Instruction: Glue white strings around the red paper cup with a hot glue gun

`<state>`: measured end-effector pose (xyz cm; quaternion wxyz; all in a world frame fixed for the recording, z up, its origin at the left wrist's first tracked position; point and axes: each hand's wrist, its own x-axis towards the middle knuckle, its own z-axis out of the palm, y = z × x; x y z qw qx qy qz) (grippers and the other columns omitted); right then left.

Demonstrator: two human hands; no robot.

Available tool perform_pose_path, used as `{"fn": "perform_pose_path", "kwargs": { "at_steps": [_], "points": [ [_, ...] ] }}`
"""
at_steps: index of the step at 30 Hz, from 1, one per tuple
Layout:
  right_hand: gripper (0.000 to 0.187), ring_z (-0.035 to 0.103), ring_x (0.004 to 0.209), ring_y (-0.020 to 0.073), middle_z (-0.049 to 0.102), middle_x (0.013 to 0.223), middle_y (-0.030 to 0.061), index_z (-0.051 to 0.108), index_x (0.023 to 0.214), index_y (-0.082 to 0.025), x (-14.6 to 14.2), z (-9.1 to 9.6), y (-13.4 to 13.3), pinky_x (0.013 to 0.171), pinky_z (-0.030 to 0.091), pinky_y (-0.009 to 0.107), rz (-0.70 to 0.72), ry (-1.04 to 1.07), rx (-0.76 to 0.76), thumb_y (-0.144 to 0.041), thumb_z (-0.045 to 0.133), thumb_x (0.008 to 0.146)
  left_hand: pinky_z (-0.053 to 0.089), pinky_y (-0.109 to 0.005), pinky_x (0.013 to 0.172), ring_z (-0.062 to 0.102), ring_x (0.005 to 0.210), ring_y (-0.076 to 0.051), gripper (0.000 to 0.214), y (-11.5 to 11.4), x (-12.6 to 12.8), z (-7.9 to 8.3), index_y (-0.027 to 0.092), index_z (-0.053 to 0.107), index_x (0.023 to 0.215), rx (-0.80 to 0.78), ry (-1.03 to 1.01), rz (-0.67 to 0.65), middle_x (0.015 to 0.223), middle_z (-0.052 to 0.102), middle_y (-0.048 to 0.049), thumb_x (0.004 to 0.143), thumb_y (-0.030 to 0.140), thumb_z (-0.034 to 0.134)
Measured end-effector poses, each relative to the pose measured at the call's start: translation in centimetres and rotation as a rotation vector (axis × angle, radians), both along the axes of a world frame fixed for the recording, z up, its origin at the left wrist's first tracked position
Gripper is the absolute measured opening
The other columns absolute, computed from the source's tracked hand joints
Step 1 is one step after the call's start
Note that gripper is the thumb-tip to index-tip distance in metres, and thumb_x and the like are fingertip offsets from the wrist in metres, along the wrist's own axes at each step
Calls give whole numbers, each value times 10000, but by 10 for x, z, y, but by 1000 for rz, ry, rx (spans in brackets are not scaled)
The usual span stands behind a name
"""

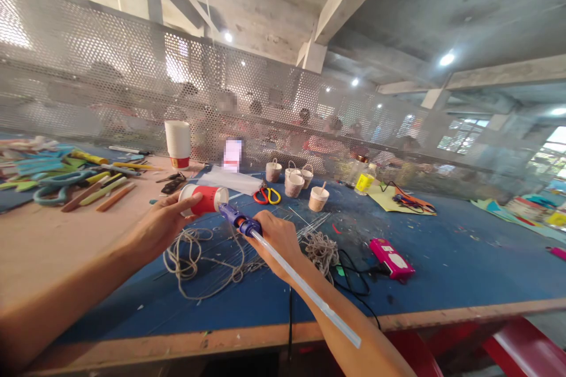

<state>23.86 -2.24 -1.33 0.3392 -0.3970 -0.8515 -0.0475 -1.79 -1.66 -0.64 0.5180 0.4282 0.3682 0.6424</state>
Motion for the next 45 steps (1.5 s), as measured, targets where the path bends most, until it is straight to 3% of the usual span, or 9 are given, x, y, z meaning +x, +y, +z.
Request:
{"fn": "perform_pose_path", "kwargs": {
  "at_steps": [7, 14, 28, 37, 41, 45],
  "points": [
    [265, 664, 714, 162, 718, 878, 15, 575, 934, -226, 0, -1, 1, 614, 387, 255, 3, -2, -6, -479, 589, 1012, 560, -371, 816, 753, 893, -279, 333, -1, 1, 3, 206, 804, 948, -17, -12, 20, 915, 833, -71, 683, 381, 903],
    [267, 668, 712, 163, 723, 879, 17, 578, 930, -224, 0, -2, 1, 616, 388, 258, -7, 3, 28, -477, 581, 1017, 562, -385, 854, 745, 964, -299, 348, 1, -1, -1, 186, 797, 1002, 2, 15, -6, 994, 825, -94, 741, 406, 864],
    [327, 667, 701, 164, 719, 848, 24, 596, 900, -214, 0, -2, 2, 620, 381, 262, -46, 69, 87, -514, 553, 1024, 549, -368, 843, 744, 829, -246, 275, -4, 3, 3, 193, 793, 890, -11, 49, -33, 915, 826, -75, 729, 405, 864],
    [327, 660, 685, 172, 725, 843, 32, 617, 908, -215, -1, -1, 2, 610, 391, 263, -69, 102, 37, -523, 572, 1007, 573, -340, 745, 733, 787, -240, 270, -4, 3, 2, 172, 792, 899, -58, 26, -68, 912, 816, -94, 731, 371, 866],
    [326, 664, 698, 189, 720, 821, 44, 637, 893, -208, -1, -2, 5, 622, 419, 271, -58, 165, 13, -511, 579, 997, 569, -319, 807, 729, 881, -231, 244, -3, 2, 1, 180, 796, 916, -44, 22, -63, 959, 814, -83, 747, 343, 865],
    [339, 642, 690, 195, 697, 768, 38, 674, 930, -199, 0, 1, 9, 657, 471, 291, 12, 386, -186, -528, 603, 963, 567, -324, 860, 717, 947, -232, 245, 0, 0, -1, 176, 807, 941, -16, -18, -120, 1003, 815, -87, 761, 334, 859]
  ]
}}
